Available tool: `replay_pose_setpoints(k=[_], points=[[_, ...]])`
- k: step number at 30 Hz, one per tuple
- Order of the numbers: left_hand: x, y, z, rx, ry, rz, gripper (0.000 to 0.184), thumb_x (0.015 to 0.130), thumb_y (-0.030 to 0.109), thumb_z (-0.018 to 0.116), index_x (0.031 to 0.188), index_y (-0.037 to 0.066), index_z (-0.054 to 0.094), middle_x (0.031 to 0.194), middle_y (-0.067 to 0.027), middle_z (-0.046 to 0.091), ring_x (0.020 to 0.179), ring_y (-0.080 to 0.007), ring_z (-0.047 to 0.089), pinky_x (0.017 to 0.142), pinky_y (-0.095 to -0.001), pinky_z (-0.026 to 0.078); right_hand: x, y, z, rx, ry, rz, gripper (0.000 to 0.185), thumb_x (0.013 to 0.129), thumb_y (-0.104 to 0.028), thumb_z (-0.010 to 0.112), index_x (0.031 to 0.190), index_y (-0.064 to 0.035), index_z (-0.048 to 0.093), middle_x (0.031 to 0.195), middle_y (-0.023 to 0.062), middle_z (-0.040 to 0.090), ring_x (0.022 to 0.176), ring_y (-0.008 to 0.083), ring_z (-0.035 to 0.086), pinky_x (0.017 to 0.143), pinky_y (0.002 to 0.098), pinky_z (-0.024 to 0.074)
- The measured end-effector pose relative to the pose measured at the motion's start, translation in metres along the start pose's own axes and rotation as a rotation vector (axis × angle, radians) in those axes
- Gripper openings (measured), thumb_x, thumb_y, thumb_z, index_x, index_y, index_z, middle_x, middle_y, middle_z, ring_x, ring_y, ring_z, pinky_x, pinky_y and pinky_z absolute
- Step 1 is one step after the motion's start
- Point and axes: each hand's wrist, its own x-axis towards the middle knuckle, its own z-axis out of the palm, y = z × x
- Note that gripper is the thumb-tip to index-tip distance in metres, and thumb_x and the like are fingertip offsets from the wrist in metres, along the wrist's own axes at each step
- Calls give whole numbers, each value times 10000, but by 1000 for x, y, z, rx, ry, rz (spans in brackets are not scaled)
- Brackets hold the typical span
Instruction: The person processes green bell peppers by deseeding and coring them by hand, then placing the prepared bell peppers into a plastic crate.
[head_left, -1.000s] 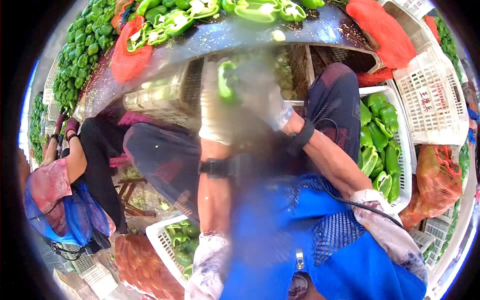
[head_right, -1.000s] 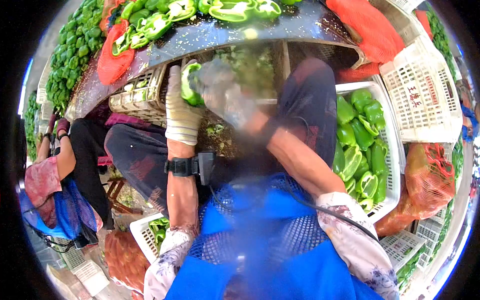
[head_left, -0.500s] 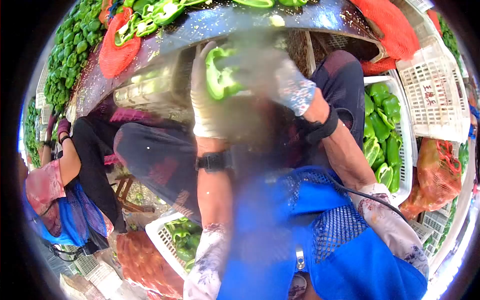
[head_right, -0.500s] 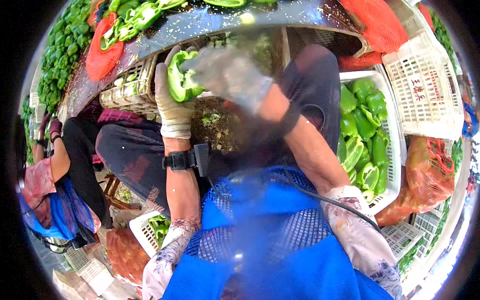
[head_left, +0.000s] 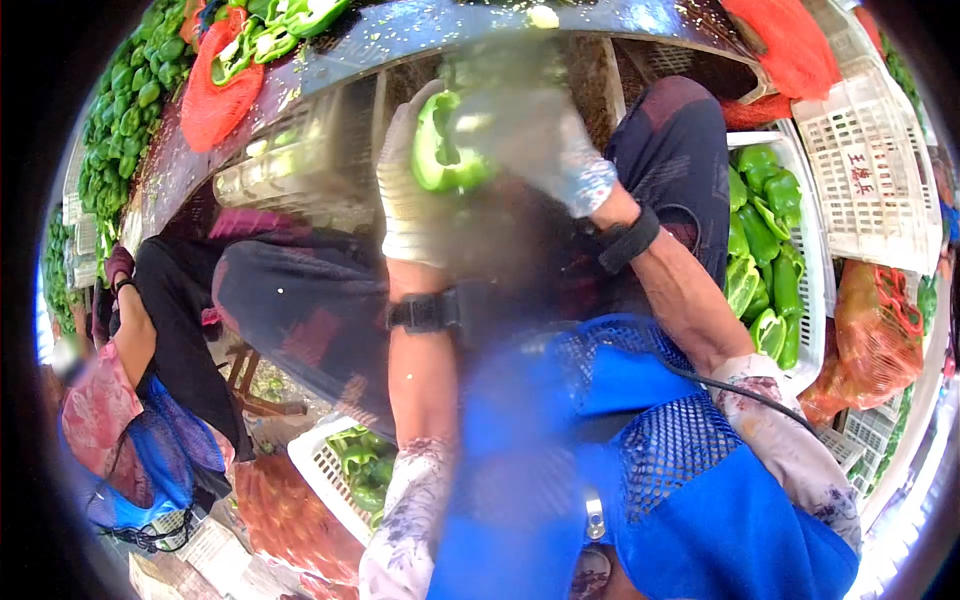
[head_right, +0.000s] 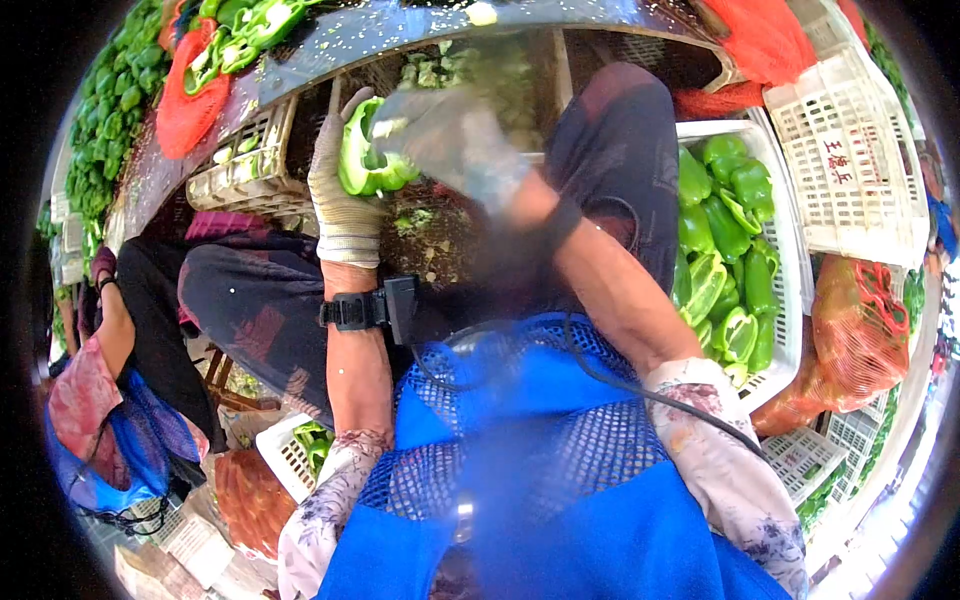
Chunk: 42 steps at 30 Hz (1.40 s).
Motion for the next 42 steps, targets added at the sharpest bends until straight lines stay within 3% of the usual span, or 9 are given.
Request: replay_pose_setpoints(k=[3,7,15,20,26,31,34,39,42], points=[[0,5,-1,-944,99,-468,590,944,473,457,1339,36,433,1202,-113,573,1073,-228,572,938,-366,479,14,-6,-38,-367,-22,115,296,804,-230,691,1062,-85,681,1009,112,691,733,241,684,646,315,546],[1,14,6,-1027,157,-441,531,960,422,444,1310,23,461,1183,-136,566,1065,-233,566,924,-384,482,10,18,-16,-413,-140,-139,293,841,-189,640,1101,-54,646,1015,145,674,760,230,675,640,296,555],[6,5,14,73,-20,-9,374,982,246,411,1252,16,532,1152,-107,567,1030,-180,564,934,-296,446,4,7,8,-21,-339,174,223,801,-88,586,1000,-152,665,810,44,604,666,208,626,529,330,507],[2,-11,14,-109,81,-109,440,983,340,378,1266,30,509,1145,-95,566,1044,-176,557,930,-310,461,8,-4,6,-814,-55,-520,184,887,-211,517,889,-64,627,782,104,655,626,241,644,519,374,512],[8,-20,6,-369,179,-212,407,897,-26,482,1300,33,462,1240,-76,519,1072,-180,541,955,-311,455,11,7,-16,-752,-209,-131,167,877,-150,562,973,-27,620,796,107,649,731,217,669,552,338,550],[3,-5,20,38,160,-4,311,935,192,529,1199,39,590,1128,-68,611,1031,-148,547,904,-269,447,-1,-1,15,-824,-371,16,246,874,-249,542,909,-27,641,824,160,670,652,244,665,608,373,552],[4,-8,16,-402,276,-226,335,939,183,517,1238,37,555,1147,-71,597,1023,-153,558,896,-279,454,5,3,9,-676,-361,52,263,847,-254,579,944,-19,648,862,167,674,727,228,670,653,364,552],[-3,-11,-3,-239,205,-77,558,772,-96,601,1301,19,464,1189,-75,571,1072,-185,572,939,-302,489,12,6,-32,-46,-11,-3,395,861,-258,628,1219,-104,570,867,150,677,754,191,662,668,346,557],[1,-14,-6,-224,231,-69,597,745,-104,626,1304,19,457,1213,-82,564,1084,-189,570,936,-309,497,19,27,-30,-366,-51,142,640,844,-430,629,1327,-44,463,830,128,678,696,193,659,606,342,549]])
